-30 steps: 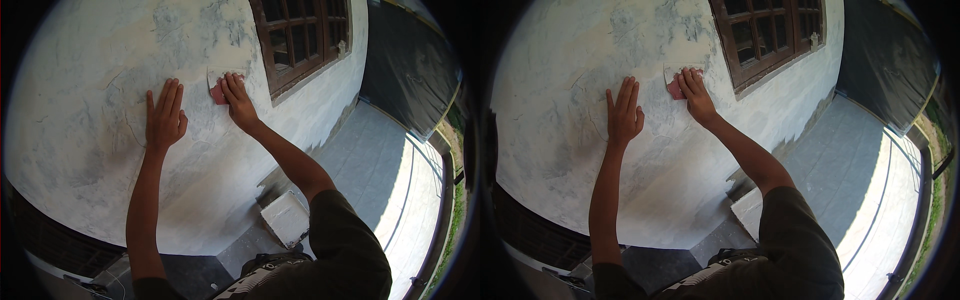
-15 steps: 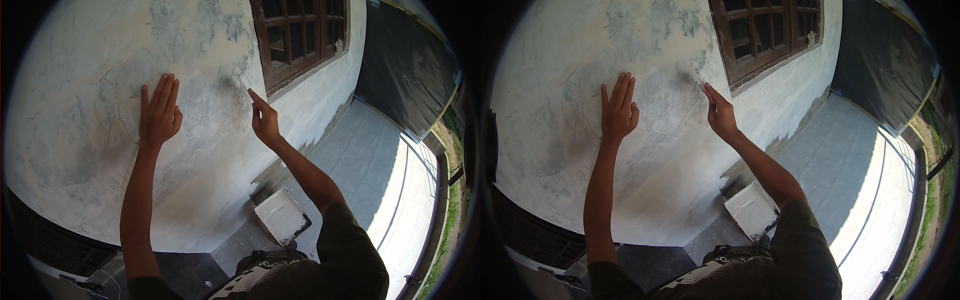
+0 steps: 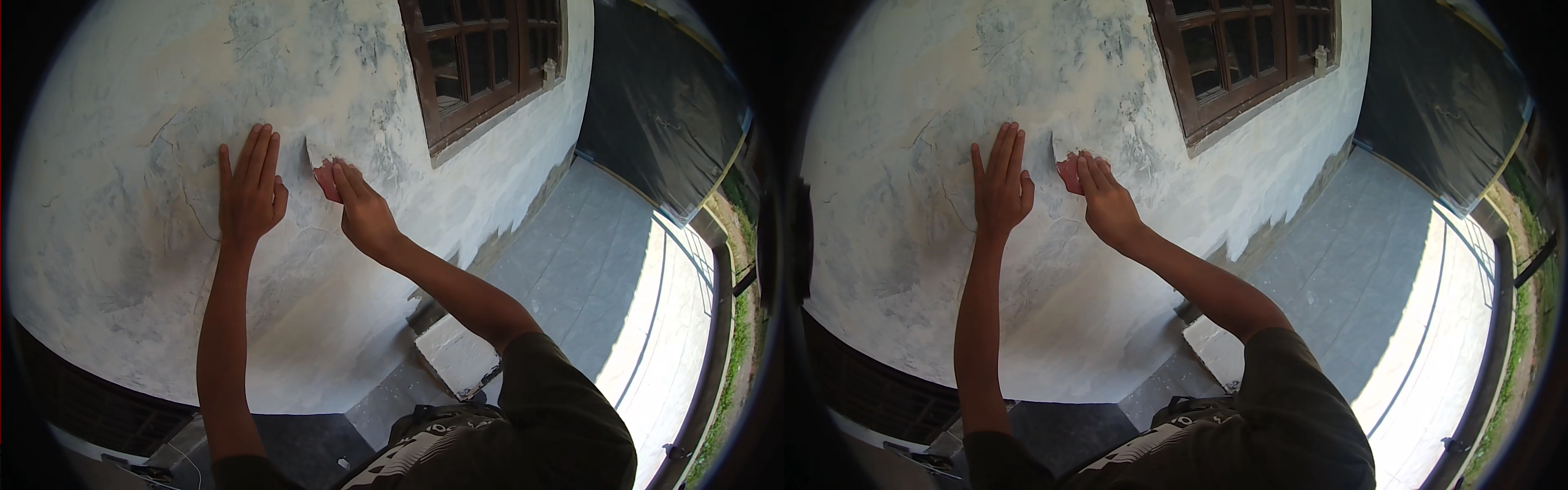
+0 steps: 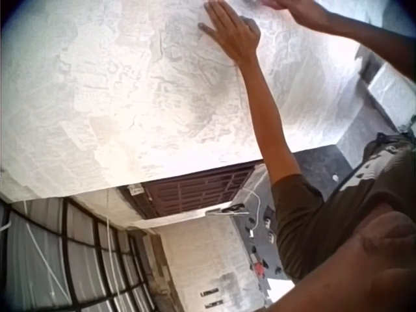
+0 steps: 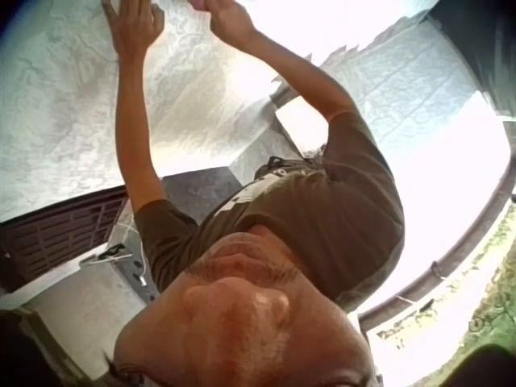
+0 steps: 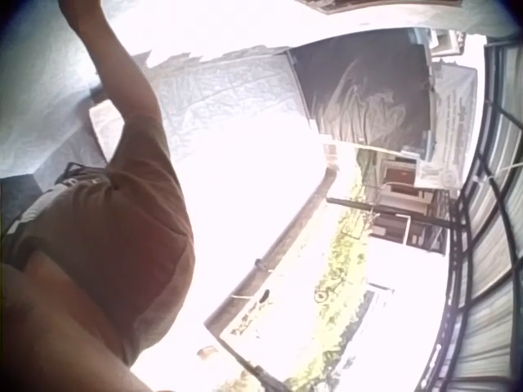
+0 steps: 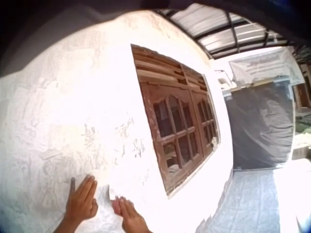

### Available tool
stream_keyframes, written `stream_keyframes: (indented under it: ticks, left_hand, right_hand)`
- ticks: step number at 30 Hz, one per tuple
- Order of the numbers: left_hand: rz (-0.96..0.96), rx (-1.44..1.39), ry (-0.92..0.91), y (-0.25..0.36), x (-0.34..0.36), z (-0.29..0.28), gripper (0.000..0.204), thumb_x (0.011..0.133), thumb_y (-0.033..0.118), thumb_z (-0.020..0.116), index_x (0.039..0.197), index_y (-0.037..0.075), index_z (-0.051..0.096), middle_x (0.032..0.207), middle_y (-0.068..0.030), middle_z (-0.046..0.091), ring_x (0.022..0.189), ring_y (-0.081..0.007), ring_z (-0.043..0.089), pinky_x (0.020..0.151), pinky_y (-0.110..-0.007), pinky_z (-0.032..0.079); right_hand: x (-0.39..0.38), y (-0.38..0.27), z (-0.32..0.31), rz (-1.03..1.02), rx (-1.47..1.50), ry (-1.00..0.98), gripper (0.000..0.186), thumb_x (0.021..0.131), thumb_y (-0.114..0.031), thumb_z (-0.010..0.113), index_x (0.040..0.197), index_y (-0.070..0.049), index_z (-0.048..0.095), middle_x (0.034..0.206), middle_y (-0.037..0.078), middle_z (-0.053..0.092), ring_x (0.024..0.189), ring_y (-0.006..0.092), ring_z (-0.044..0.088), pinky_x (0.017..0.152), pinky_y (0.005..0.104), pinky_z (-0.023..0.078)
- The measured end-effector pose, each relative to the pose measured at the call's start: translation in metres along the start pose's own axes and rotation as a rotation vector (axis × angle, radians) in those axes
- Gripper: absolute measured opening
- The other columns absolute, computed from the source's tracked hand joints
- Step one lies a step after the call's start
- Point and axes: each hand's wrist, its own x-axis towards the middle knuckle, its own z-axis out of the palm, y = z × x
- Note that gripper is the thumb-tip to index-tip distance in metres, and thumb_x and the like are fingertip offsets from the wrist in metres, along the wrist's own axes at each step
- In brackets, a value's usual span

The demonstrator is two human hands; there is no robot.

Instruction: Applying wall putty or filler to a damaged area of an exterior wall using a putty knife.

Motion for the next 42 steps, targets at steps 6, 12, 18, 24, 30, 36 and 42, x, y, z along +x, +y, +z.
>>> stream_keyframes:
  ticks: [6,12,18,24,30,36,42]
  left_hand:
    - [0.006,-0.001,0.002,0.0,0.001,-0.002,0.061,0.084,0.011,0.05,0.144,0.002,0.047,0.154,-0.0102,0.043,0.146,-0.0225,0.037,0.12,-0.059,0.017]
    - [0.006,-0.03,0.004,-0.001,-0.005,0.0,0.064,0.083,0.008,0.05,0.146,0.002,0.044,0.154,-0.0112,0.043,0.146,-0.0235,0.036,0.12,-0.059,0.014]
    - [0.0,-0.005,-0.016,0.001,0.002,-0.001,0.062,0.083,0.011,0.05,0.145,0.002,0.046,0.154,-0.0108,0.043,0.146,-0.0226,0.036,0.12,-0.059,0.016]
    - [0.0,-0.007,-0.001,0.0,-0.001,-0.001,0.063,0.083,0.011,0.051,0.145,0.002,0.045,0.155,-0.0107,0.042,0.146,-0.0227,0.036,0.12,-0.059,0.015]
    - [0.016,-0.039,0.012,0.001,-0.001,-0.001,0.063,0.083,0.011,0.051,0.145,0.001,0.046,0.155,-0.0113,0.042,0.146,-0.023,0.036,0.12,-0.059,0.015]
    - [0.038,-0.08,0.026,0.006,-0.001,-0.003,0.062,0.082,0.012,0.052,0.143,0.0,0.047,0.154,-0.0122,0.043,0.146,-0.0242,0.036,0.119,-0.061,0.016]
    - [0.114,-0.068,0.041,-0.013,0.03,-0.016,0.061,0.083,0.013,0.054,0.142,0.0,0.047,0.153,-0.0124,0.043,0.146,-0.0241,0.036,0.119,-0.062,0.018]
  right_hand:
    - [0.002,0.019,-0.05,0.248,0.387,0.014,0.038,0.092,0.009,0.049,0.129,0.005,0.058,0.117,0.025,0.067,0.109,0.0373,0.066,0.091,0.0377,0.053]
    - [0.146,0.06,-0.063,0.299,0.026,0.212,0.063,0.081,0.014,0.047,0.143,0.01,0.034,0.133,0.033,0.052,0.114,0.0472,0.057,0.094,0.0486,0.049]
    - [0.086,0.031,0.014,0.016,-0.282,0.16,0.071,0.077,0.015,0.05,0.144,0.017,0.027,0.147,0.04,0.031,0.135,0.0569,0.035,0.113,0.0524,0.035]
    - [-0.08,-0.012,-0.008,0.301,0.31,-0.082,0.046,0.089,0.011,0.048,0.135,0.007,0.049,0.122,0.029,0.063,0.111,0.0435,0.062,0.095,0.044,0.052]
    - [-0.177,-0.027,-0.042,0.784,0.318,-0.099,0.036,0.095,0.002,0.049,0.13,0.001,0.057,0.102,0.029,0.067,0.095,0.0435,0.066,0.079,0.0429,0.053]
    - [-0.223,-0.014,-0.046,0.871,0.244,-0.032,0.024,0.098,-0.009,0.055,0.118,0.001,0.063,0.092,0.027,0.067,0.086,0.0446,0.066,0.07,0.0434,0.051]
    - [-0.125,0.007,-0.071,0.662,0.246,0.034,0.025,0.098,-0.007,0.055,0.119,0.004,0.063,0.091,0.026,0.068,0.086,0.0403,0.069,0.073,0.0383,0.053]
